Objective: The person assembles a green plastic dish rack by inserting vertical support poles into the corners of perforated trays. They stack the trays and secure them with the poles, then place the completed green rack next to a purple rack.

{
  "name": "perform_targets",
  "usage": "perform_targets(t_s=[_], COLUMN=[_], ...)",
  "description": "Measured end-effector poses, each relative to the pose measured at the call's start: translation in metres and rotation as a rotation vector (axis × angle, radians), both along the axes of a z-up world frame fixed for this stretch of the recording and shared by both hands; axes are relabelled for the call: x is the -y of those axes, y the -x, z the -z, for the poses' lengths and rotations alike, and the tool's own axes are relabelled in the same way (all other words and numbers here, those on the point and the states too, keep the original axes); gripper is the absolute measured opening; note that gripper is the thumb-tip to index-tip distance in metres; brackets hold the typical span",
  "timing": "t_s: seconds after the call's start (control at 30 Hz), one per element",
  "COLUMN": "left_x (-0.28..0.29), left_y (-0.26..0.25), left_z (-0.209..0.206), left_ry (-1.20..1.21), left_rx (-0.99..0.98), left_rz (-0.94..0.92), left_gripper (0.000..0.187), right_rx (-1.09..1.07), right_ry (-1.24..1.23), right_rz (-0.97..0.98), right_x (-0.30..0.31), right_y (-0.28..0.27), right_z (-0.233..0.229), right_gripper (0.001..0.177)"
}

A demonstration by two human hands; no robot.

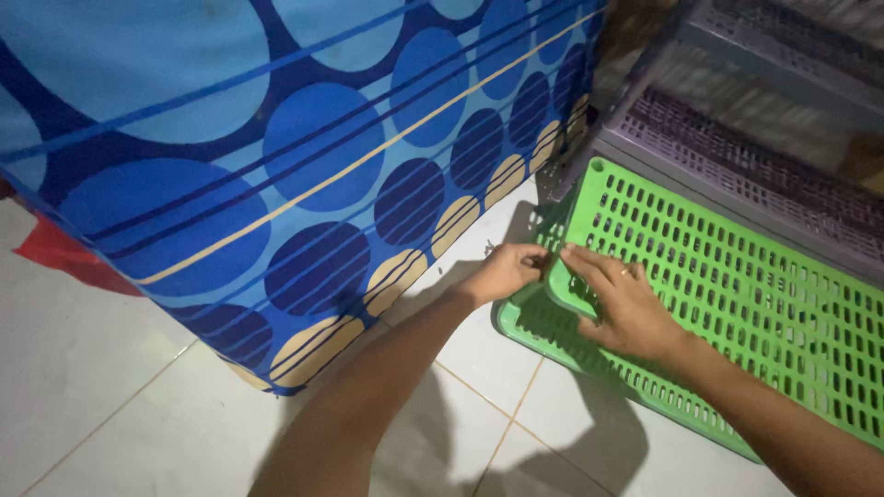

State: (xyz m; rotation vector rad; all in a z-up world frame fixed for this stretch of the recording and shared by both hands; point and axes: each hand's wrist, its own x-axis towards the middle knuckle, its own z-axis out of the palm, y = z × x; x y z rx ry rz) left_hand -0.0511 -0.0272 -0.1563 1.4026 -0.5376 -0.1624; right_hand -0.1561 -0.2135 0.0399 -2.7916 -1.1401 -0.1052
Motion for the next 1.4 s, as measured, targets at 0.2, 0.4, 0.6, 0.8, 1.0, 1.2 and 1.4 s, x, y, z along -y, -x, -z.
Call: perform_targets(t_s=[0.2, 0.4, 0.6, 0.8, 1.0, 1.2, 1.4], left_x=[0.024, 0.065, 0.085, 0.095, 0.09, 0.082, 0.08], left_y=[0.015, 0.045, 0.063, 0.06, 0.061, 0.036, -0.023], left_z=[0.004, 0.003, -0.01, -0.001, -0.006, -0.013, -0.015], left_ry=[-0.06, -0.123, -0.286, -0.188, -0.159, -0.345, -0.207], left_rx=[0.084, 0.048, 0.202, 0.202, 0.133, 0.084, 0.072], left_rz=[0.058, 0.16, 0.167, 0.183, 0.263, 0.386, 0.003], left_gripper=[0.036, 0.043, 0.039, 0.044, 0.035, 0.034, 0.029], right_rx=[-0.101, -0.194, -0.249, -0.27, -0.195, -0.225, -0.211], right_ry=[0.021, -0.009, -0.015, 0.029, -0.054, -0.033, -0.405], right_rz=[-0.009, -0.008, 0.017, 0.045, -0.023, -0.041, 0.395], right_x=[0.031, 0.083, 0.12, 0.127, 0.117, 0.118, 0.101], right_y=[0.015, 0.036, 0.056, 0.056, 0.059, 0.055, -0.013], right_z=[-0.002, 0.008, 0.015, 0.02, 0.026, 0.015, 0.013], right_gripper=[0.105, 0.103, 0.097, 0.097, 0.092, 0.069, 0.047])
